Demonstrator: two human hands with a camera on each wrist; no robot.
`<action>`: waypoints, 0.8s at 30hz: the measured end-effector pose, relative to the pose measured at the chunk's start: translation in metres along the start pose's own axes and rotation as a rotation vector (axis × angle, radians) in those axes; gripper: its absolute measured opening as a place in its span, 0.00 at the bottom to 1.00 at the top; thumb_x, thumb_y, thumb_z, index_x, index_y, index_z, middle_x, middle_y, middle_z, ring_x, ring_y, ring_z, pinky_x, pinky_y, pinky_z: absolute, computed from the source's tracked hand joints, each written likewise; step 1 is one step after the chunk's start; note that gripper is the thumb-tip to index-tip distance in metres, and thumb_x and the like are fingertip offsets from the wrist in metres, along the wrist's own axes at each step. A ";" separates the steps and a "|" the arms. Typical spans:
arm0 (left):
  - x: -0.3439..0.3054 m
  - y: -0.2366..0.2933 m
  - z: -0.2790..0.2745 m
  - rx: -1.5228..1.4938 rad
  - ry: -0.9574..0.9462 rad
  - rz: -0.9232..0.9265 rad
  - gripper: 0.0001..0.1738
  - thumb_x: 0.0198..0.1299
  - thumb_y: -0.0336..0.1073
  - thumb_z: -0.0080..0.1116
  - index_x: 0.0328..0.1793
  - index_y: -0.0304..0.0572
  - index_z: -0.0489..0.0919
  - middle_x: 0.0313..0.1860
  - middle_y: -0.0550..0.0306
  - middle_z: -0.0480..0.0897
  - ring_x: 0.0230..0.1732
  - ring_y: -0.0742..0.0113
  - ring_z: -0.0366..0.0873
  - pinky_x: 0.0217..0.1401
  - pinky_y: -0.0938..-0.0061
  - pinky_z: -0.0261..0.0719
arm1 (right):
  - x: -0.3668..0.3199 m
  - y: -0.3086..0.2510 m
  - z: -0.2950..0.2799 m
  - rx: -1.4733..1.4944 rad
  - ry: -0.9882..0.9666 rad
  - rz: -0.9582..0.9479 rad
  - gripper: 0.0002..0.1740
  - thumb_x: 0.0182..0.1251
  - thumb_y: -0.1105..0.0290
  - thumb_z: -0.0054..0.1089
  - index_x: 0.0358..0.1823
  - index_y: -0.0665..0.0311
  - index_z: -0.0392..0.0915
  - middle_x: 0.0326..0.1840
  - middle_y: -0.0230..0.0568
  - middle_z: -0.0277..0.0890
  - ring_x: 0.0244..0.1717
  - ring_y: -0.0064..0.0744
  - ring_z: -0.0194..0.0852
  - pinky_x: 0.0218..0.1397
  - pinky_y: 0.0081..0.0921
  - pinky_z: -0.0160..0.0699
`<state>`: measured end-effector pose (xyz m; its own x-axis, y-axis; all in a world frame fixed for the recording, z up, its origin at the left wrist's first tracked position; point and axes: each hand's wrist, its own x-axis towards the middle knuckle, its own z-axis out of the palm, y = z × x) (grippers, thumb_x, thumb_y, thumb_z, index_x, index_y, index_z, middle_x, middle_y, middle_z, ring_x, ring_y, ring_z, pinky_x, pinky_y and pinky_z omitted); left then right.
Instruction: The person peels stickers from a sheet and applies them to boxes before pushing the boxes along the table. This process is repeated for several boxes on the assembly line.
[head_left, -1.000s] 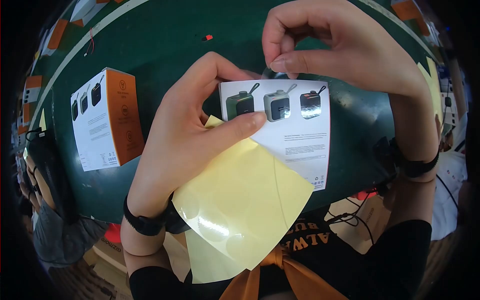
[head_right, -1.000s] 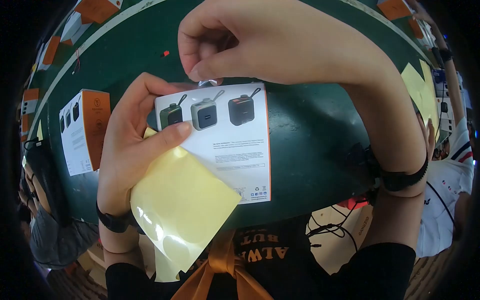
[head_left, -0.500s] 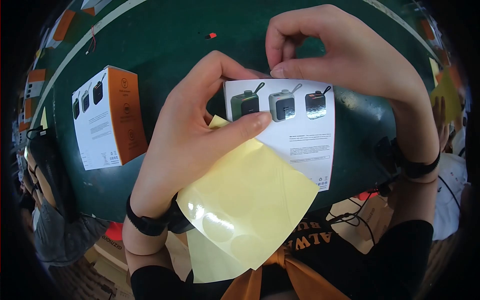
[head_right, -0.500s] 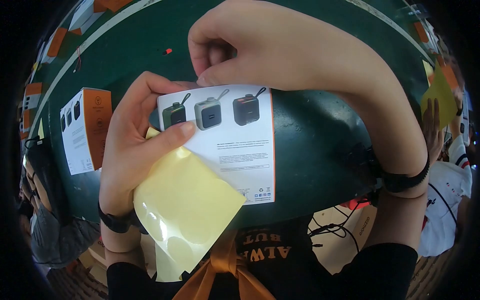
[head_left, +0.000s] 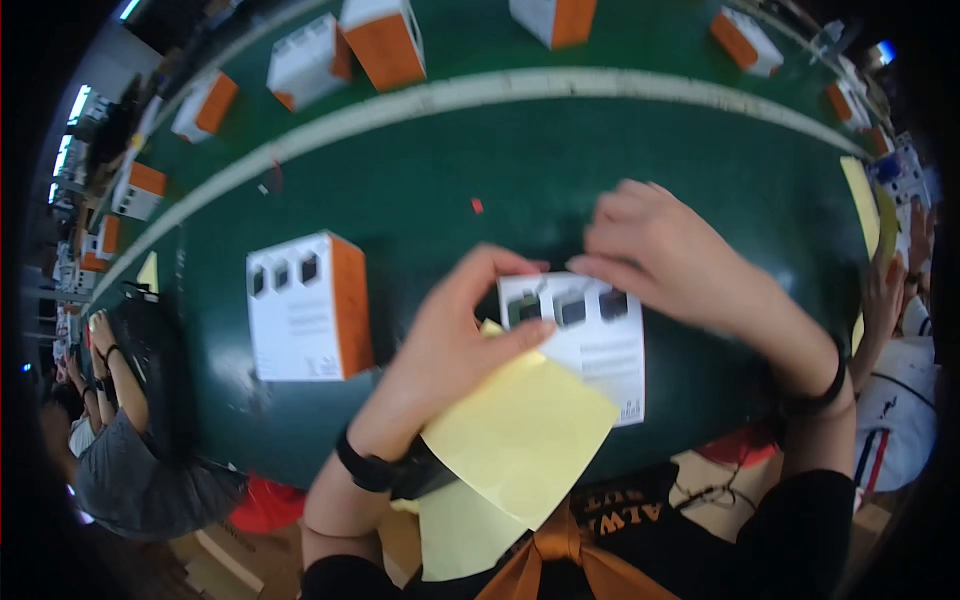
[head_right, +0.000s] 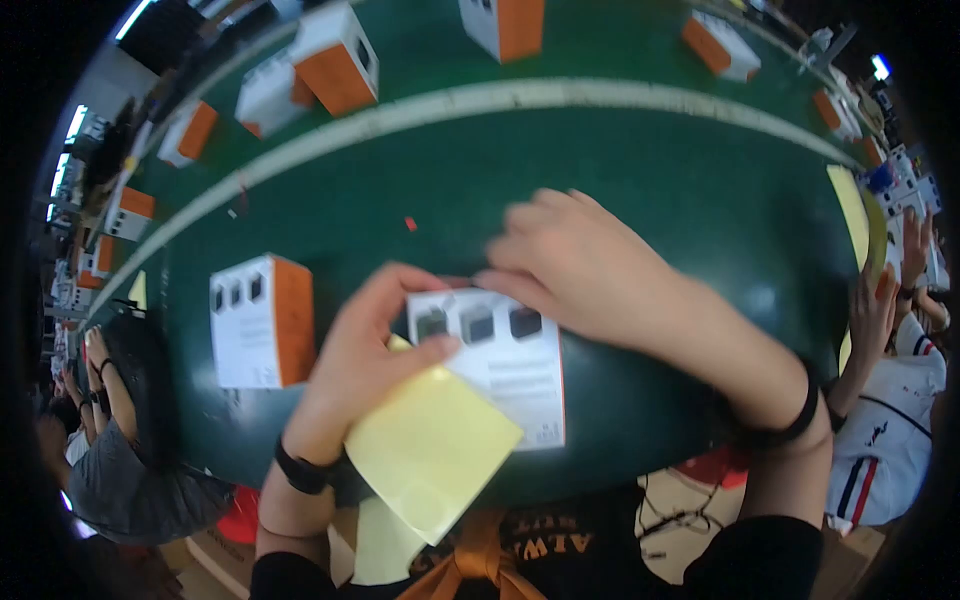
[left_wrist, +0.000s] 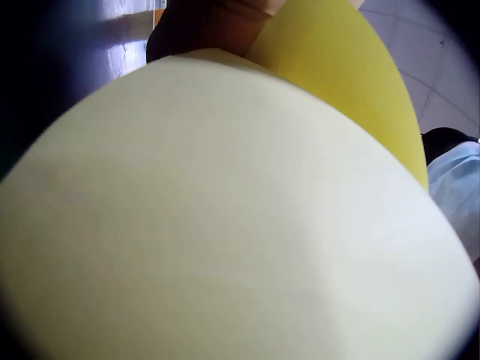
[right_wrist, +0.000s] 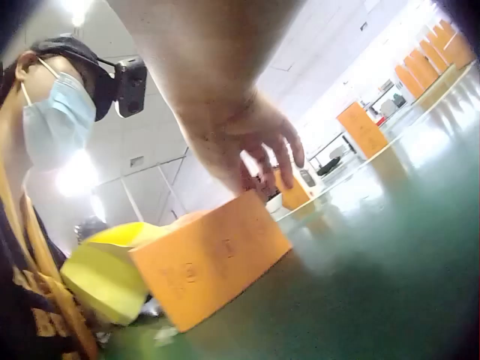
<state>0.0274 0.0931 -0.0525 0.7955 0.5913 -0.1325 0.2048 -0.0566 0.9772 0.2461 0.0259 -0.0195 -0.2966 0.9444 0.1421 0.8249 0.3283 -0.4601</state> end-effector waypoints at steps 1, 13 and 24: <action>-0.001 -0.001 0.001 0.048 0.034 0.093 0.23 0.52 0.28 0.65 0.55 0.38 0.71 0.52 0.55 0.77 0.51 0.70 0.75 0.50 0.78 0.73 | -0.008 -0.009 -0.010 -0.207 0.010 0.016 0.12 0.58 0.63 0.63 0.30 0.65 0.76 0.33 0.40 0.70 0.41 0.43 0.70 0.39 0.44 0.67; -0.051 0.033 -0.028 -0.302 0.202 0.099 0.14 0.55 0.20 0.59 0.48 0.33 0.75 0.45 0.54 0.82 0.32 0.77 0.81 0.30 0.86 0.79 | 0.018 0.019 -0.009 -0.418 0.011 -0.076 0.51 0.43 0.46 0.69 0.70 0.56 0.60 0.67 0.56 0.55 0.68 0.57 0.55 0.68 0.50 0.56; -0.045 0.016 -0.028 -0.179 0.060 0.061 0.13 0.55 0.19 0.58 0.48 0.31 0.76 0.44 0.51 0.81 0.46 0.70 0.80 0.40 0.81 0.80 | 0.178 0.165 -0.013 -0.701 0.309 0.268 0.26 0.56 0.72 0.58 0.59 0.53 0.73 0.56 0.48 0.70 0.56 0.48 0.68 0.61 0.43 0.69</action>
<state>-0.0210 0.0878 -0.0259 0.7668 0.6384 -0.0677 0.0487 0.0473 0.9977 0.3361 0.2481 -0.0584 0.0153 0.9215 0.3882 0.9891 -0.0707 0.1290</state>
